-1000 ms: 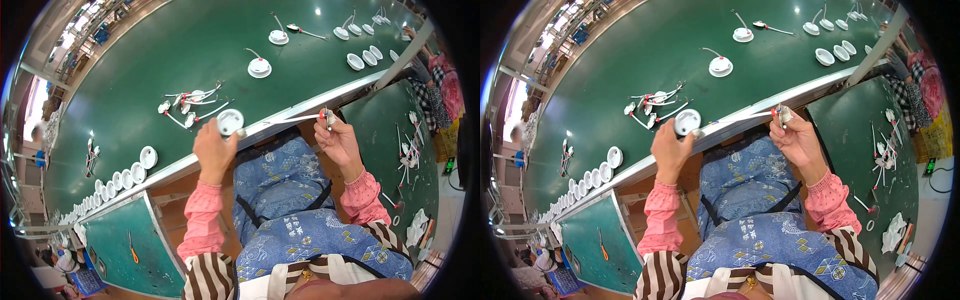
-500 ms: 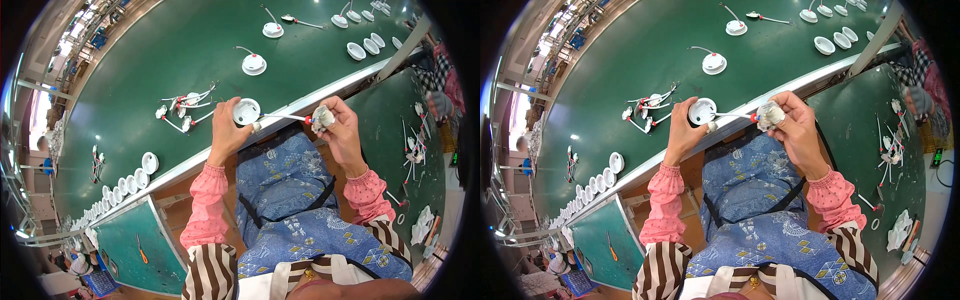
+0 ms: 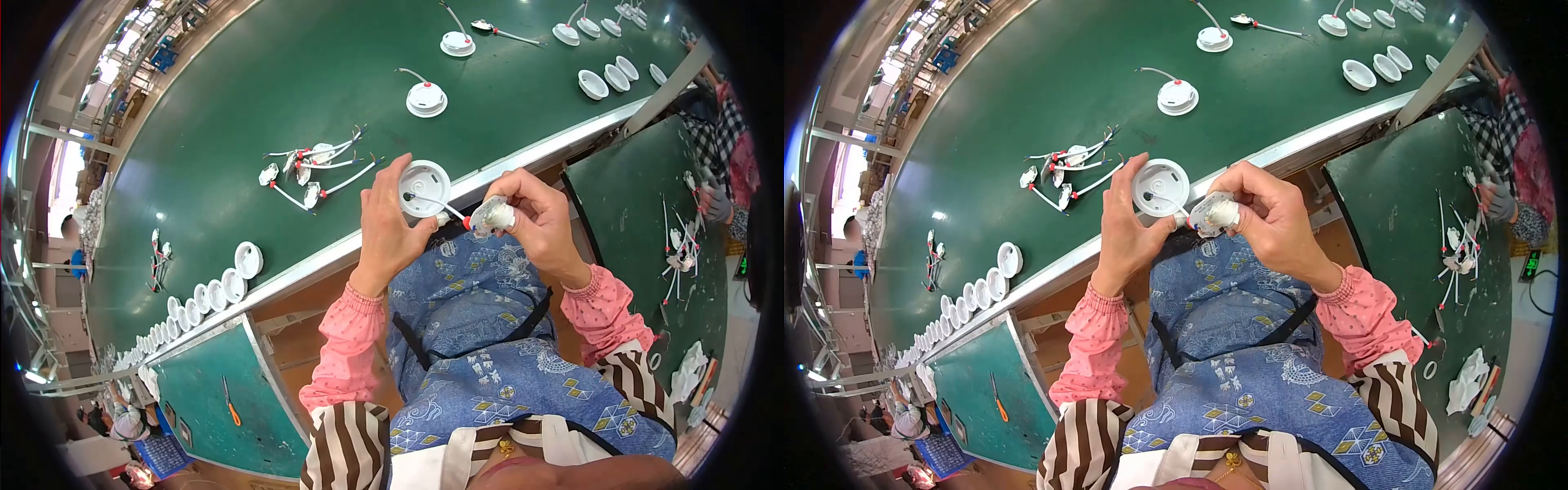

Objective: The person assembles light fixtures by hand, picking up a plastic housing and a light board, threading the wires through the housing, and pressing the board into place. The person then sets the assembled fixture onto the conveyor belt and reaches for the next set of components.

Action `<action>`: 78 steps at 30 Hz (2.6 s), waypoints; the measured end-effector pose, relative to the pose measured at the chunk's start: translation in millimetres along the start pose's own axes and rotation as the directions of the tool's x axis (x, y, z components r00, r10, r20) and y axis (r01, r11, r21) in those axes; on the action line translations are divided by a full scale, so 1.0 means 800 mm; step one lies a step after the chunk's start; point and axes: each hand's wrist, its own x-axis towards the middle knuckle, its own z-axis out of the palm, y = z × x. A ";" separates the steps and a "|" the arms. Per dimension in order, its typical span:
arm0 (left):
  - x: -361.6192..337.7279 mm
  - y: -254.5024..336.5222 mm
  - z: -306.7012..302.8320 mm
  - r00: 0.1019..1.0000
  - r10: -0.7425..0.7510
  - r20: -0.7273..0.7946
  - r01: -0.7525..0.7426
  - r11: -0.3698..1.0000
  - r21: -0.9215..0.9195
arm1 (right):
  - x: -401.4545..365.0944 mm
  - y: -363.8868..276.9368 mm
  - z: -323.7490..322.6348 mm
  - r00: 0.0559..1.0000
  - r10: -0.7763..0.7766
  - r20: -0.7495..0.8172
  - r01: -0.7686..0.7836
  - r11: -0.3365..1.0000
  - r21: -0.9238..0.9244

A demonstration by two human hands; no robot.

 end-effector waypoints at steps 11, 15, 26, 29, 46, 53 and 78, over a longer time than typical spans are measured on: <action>0.000 0.005 0.000 0.998 0.045 -0.039 -0.046 0.998 -0.047 | -0.012 -0.015 0.007 0.994 0.020 0.103 -0.019 1.000 -0.006; -0.001 0.011 0.002 0.999 0.028 -0.033 -0.030 0.997 -0.077 | -0.014 -0.028 0.007 0.985 -0.075 0.156 0.096 0.986 -0.139; -0.013 0.043 0.003 0.985 0.167 0.031 -0.166 0.986 -0.030 | -0.003 -0.011 0.026 0.950 -0.268 -0.162 0.133 0.814 -0.565; -0.019 0.048 0.003 0.989 0.145 0.025 -0.142 0.986 -0.092 | -0.006 -0.005 0.032 0.947 -0.284 -0.150 0.148 0.801 -0.581; -0.042 0.066 0.015 0.991 0.123 -0.043 -0.129 0.976 -0.174 | -0.018 0.007 0.056 0.945 -0.325 -0.050 0.227 0.755 -0.615; -0.042 0.063 0.014 0.979 0.203 -0.031 -0.205 0.967 -0.148 | -0.020 0.015 0.057 0.930 -0.366 -0.039 0.255 0.717 -0.649; -0.100 0.026 -0.001 0.955 -0.118 0.271 0.242 0.838 -0.489 | -0.044 0.023 0.042 0.999 -0.027 -0.022 0.019 0.952 -0.305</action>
